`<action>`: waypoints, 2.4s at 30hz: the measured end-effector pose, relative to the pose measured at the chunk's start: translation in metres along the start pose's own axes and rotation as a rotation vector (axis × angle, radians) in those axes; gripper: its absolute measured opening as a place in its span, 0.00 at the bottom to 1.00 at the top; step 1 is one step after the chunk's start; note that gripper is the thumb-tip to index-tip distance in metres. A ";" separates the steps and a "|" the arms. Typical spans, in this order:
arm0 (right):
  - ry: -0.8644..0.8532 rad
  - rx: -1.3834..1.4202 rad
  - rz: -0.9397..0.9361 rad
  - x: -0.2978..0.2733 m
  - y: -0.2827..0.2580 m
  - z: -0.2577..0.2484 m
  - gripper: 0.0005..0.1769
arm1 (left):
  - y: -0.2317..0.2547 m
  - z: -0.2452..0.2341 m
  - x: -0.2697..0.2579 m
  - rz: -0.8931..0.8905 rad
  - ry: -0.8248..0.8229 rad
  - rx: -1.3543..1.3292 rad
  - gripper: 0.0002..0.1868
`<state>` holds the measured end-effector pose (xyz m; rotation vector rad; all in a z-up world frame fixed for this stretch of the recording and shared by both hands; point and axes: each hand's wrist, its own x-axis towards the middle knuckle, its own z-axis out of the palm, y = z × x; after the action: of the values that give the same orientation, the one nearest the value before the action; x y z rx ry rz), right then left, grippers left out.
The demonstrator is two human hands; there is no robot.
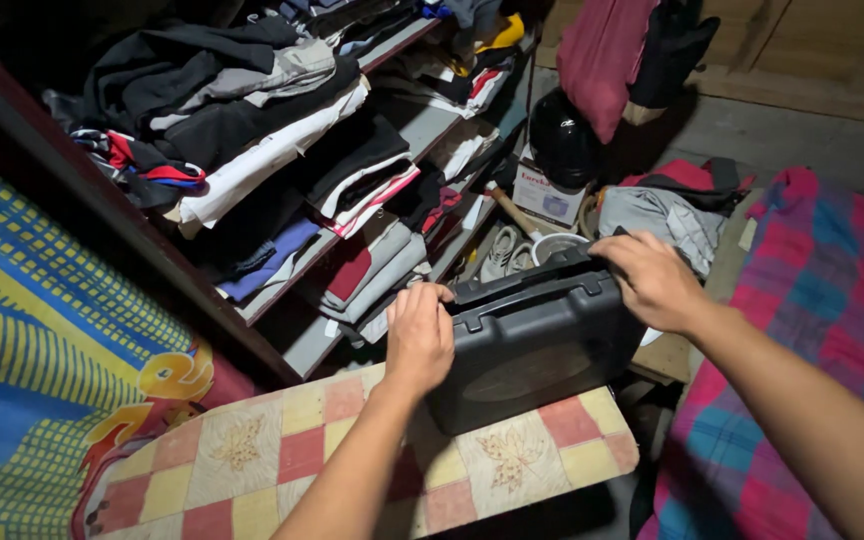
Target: The person folds a white t-shirt on an ironing board, places it inside a black portable electric press, closes the lid, and then removes the shirt to fold it again. The person repeats this process with another white t-shirt.
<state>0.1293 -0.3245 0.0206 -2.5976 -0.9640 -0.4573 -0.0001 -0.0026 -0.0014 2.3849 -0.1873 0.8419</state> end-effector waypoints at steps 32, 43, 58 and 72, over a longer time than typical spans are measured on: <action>0.229 -0.153 -0.054 0.012 -0.014 0.015 0.13 | -0.003 0.000 0.049 -0.063 -0.221 0.082 0.23; 0.339 0.166 0.024 0.007 -0.016 0.024 0.21 | 0.002 0.001 0.057 -0.084 -0.352 0.100 0.17; -0.029 0.311 -0.022 0.010 0.008 0.001 0.23 | 0.003 0.002 0.060 -0.079 -0.347 0.124 0.17; -0.058 0.069 -0.095 -0.005 0.002 0.010 0.26 | 0.006 0.007 0.060 -0.107 -0.347 0.164 0.19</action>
<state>0.1292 -0.3244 0.0092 -2.5245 -1.1061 -0.3671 0.0493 -0.0081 0.0342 2.6567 -0.1295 0.4022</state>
